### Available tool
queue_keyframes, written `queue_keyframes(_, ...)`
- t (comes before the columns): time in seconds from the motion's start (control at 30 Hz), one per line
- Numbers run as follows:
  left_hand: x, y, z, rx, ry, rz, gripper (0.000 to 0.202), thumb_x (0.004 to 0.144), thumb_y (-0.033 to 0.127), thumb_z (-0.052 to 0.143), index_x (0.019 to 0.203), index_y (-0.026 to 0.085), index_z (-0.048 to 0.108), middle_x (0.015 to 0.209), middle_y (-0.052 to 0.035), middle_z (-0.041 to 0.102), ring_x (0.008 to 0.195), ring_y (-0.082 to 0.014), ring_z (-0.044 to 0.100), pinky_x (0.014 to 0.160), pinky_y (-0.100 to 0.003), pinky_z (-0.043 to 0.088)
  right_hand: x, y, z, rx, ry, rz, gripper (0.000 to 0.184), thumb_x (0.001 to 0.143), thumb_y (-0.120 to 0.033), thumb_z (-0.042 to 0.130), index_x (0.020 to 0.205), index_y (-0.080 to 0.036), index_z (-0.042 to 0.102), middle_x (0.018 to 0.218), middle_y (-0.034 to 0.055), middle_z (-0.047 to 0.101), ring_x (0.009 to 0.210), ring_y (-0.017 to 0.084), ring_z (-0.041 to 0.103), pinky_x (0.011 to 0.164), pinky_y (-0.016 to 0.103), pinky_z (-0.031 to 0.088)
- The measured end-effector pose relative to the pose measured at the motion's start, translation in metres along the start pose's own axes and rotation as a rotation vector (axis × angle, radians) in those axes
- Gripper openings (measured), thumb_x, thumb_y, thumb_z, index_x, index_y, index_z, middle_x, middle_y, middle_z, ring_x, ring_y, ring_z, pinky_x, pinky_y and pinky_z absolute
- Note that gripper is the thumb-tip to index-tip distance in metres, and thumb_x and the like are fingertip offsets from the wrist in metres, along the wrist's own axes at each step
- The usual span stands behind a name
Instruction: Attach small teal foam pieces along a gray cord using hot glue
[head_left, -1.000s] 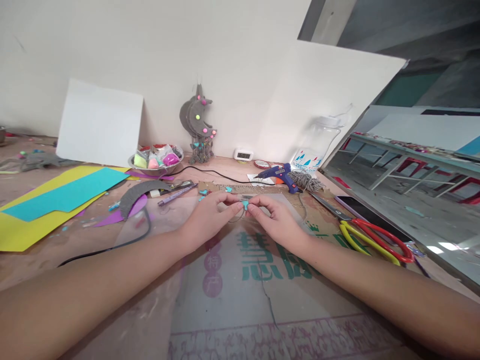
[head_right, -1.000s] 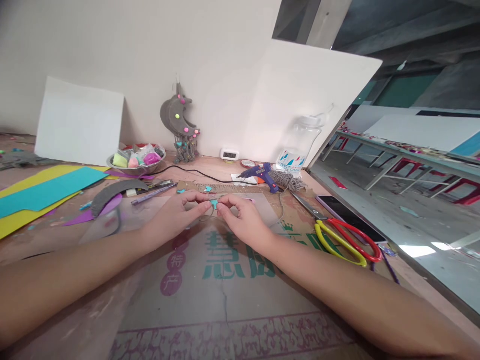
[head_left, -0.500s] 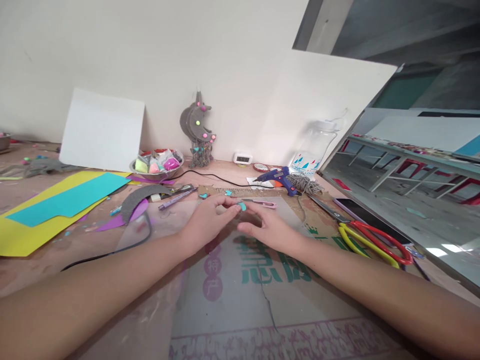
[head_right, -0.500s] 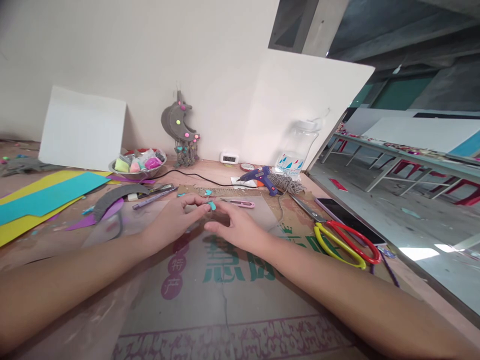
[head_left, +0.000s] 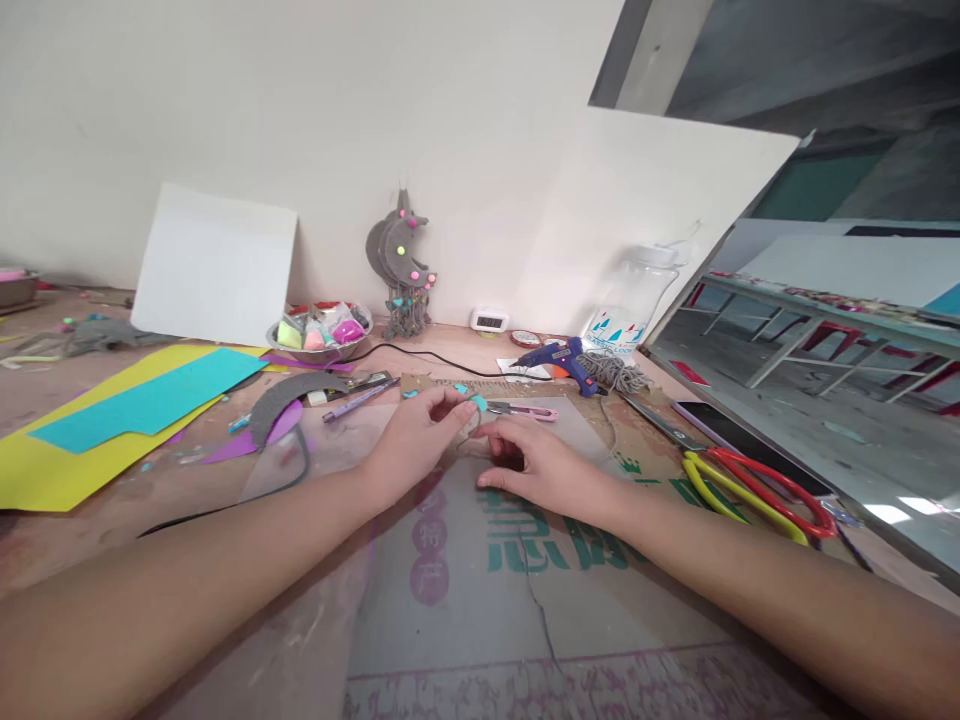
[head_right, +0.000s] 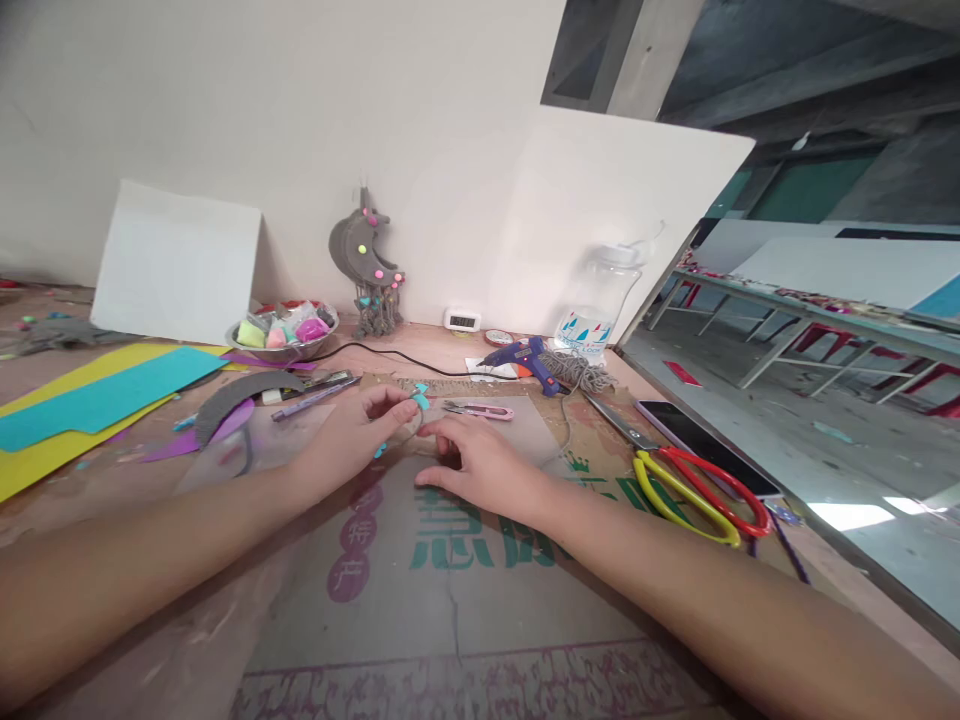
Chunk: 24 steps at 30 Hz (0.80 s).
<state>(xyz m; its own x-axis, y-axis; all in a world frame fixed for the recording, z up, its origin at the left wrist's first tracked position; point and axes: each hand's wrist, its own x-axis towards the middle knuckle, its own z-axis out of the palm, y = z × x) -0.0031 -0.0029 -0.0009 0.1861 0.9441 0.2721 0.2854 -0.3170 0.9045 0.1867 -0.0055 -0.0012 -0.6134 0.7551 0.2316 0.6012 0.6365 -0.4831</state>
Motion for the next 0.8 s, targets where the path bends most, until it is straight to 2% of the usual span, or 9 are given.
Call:
queue_keyframes(0.1, -0.001, -0.001, 0.002, -0.164, -0.063, -0.029, 0.027, 0.085, 0.042, 0.05, 0.082, 0.016, 0.056, 0.079, -0.002, 0.063, 0.065, -0.0114, 0.058, 0.06, -0.023, 0.044, 0.001, -0.001, -0.001, -0.019, -0.04, -0.036, 0.02, 0.084, -0.035, 0.058, 0.097, -0.02, 0.063, 0.084, 0.0035, 0.061, 0.082, 0.017, 0.054, 0.073, 0.029, 0.043)
queue_keyframes(0.2, -0.003, -0.001, 0.003, -0.275, -0.154, -0.074, 0.028, 0.086, 0.045, 0.048, 0.085, 0.017, 0.049, 0.075, -0.0006, 0.063, 0.054, -0.0087, 0.054, 0.05, -0.021, 0.041, 0.004, -0.001, -0.008, 0.063, -0.045, 0.017, 0.022, 0.088, -0.034, 0.051, 0.099, -0.019, 0.062, 0.089, 0.0042, 0.063, 0.08, 0.015, 0.057, 0.072, 0.028, 0.044)
queue_keyframes(0.3, -0.004, -0.002, 0.004, -0.292, -0.18, -0.12, 0.029, 0.086, 0.047, 0.047, 0.087, 0.019, 0.048, 0.072, 0.0005, 0.062, 0.048, -0.0078, 0.051, 0.046, -0.02, 0.039, 0.008, 0.005, -0.023, 0.094, 0.06, 0.095, 0.022, 0.087, -0.033, 0.049, 0.097, -0.019, 0.063, 0.095, 0.0052, 0.066, 0.085, 0.017, 0.059, 0.075, 0.029, 0.045)
queue_keyframes(0.43, -0.003, -0.002, 0.005, -0.24, -0.136, -0.131, 0.028, 0.085, 0.045, 0.049, 0.083, 0.017, 0.05, 0.073, 0.0008, 0.06, 0.055, -0.0084, 0.052, 0.052, -0.021, 0.04, 0.012, 0.019, -0.046, 0.06, 0.254, 0.195, 0.018, 0.082, -0.03, 0.05, 0.086, -0.017, 0.062, 0.08, 0.0037, 0.065, 0.073, 0.016, 0.058, 0.068, 0.029, 0.045)
queue_keyframes(0.5, -0.002, -0.001, 0.004, -0.167, -0.101, -0.079, 0.028, 0.085, 0.043, 0.05, 0.08, 0.016, 0.054, 0.075, 0.0005, 0.059, 0.063, -0.0098, 0.053, 0.059, -0.022, 0.04, 0.012, 0.022, -0.056, 0.031, 0.293, 0.214, 0.019, 0.08, -0.029, 0.05, 0.088, -0.017, 0.062, 0.083, 0.0041, 0.065, 0.073, 0.016, 0.058, 0.066, 0.028, 0.045)
queue_keyframes(0.57, -0.002, -0.001, 0.003, -0.103, -0.078, -0.05, 0.027, 0.085, 0.043, 0.05, 0.08, 0.017, 0.057, 0.076, 0.0005, 0.058, 0.069, -0.0114, 0.052, 0.062, -0.023, 0.039, 0.012, 0.022, -0.066, -0.02, 0.305, 0.229, 0.02, 0.079, -0.031, 0.051, 0.088, -0.017, 0.063, 0.086, 0.0043, 0.065, 0.073, 0.016, 0.058, 0.066, 0.027, 0.044)
queue_keyframes(0.67, -0.003, 0.0, 0.002, -0.057, -0.068, -0.066, 0.026, 0.083, 0.042, 0.051, 0.081, 0.017, 0.058, 0.075, 0.0012, 0.056, 0.07, -0.0122, 0.049, 0.061, -0.024, 0.036, 0.01, 0.02, -0.085, -0.126, 0.311, 0.298, 0.027, 0.082, -0.04, 0.05, 0.083, -0.018, 0.064, 0.067, 0.0016, 0.063, 0.06, 0.014, 0.054, 0.057, 0.024, 0.04)
queue_keyframes(0.73, -0.003, -0.001, 0.001, -0.042, -0.068, -0.08, 0.026, 0.083, 0.043, 0.052, 0.08, 0.017, 0.058, 0.073, 0.0018, 0.054, 0.068, -0.0121, 0.047, 0.061, -0.024, 0.035, 0.008, 0.025, -0.1, -0.271, 0.299, 0.365, 0.038, 0.084, -0.05, 0.045, 0.074, -0.018, 0.064, 0.056, 0.0007, 0.058, 0.052, 0.013, 0.05, 0.051, 0.024, 0.035)
queue_keyframes(0.8, -0.003, -0.002, 0.001, -0.035, -0.065, -0.089, 0.027, 0.083, 0.043, 0.052, 0.081, 0.017, 0.059, 0.072, 0.002, 0.053, 0.068, -0.0121, 0.046, 0.06, -0.024, 0.034, 0.006, 0.038, -0.114, -0.49, 0.268, 0.44, 0.048, 0.084, -0.058, 0.041, 0.067, -0.018, 0.063, 0.054, 0.0026, 0.058, 0.051, 0.014, 0.05, 0.049, 0.026, 0.032)
